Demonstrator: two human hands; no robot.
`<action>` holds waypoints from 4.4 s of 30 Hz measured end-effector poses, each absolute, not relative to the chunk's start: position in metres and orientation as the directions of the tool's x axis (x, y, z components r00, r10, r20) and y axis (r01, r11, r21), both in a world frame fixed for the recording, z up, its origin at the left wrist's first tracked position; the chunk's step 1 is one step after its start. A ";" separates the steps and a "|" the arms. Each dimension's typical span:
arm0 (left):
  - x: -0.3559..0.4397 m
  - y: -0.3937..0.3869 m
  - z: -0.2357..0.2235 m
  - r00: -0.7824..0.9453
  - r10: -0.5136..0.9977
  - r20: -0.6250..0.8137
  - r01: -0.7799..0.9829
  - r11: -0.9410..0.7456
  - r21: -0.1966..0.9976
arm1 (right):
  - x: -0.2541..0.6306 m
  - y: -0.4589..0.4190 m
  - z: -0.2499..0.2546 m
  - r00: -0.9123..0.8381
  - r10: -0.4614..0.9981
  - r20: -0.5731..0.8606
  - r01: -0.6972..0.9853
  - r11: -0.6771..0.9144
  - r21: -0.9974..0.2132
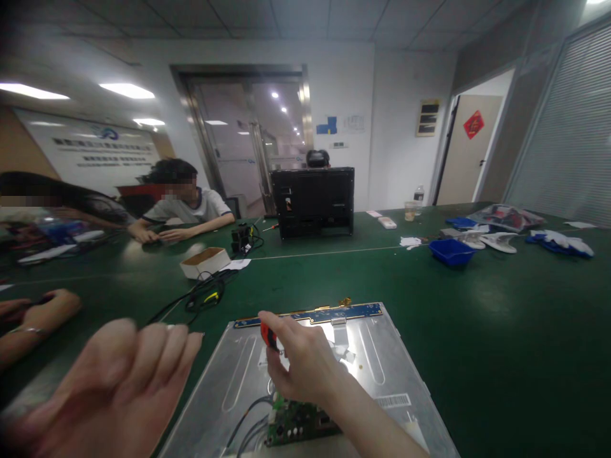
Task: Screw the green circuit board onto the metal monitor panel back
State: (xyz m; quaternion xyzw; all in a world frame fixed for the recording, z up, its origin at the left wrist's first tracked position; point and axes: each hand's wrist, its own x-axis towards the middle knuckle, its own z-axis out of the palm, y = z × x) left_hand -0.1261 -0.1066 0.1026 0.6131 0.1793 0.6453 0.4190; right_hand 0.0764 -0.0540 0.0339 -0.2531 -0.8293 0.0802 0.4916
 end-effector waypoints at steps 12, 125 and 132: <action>-0.114 -0.021 0.030 0.548 0.826 0.128 0.483 -0.438 0.758 | 0.076 -0.053 0.028 -0.331 0.529 0.782 0.369 0.835 -0.409; -0.109 -0.032 0.017 0.654 0.751 -0.092 0.578 -0.416 0.702 | 0.073 -0.059 0.035 -0.262 0.514 0.817 0.371 0.835 -0.406; -0.108 -0.034 0.018 0.640 0.762 -0.100 0.573 -0.387 0.723 | 0.075 -0.059 0.034 -0.317 0.542 0.778 0.388 0.823 -0.415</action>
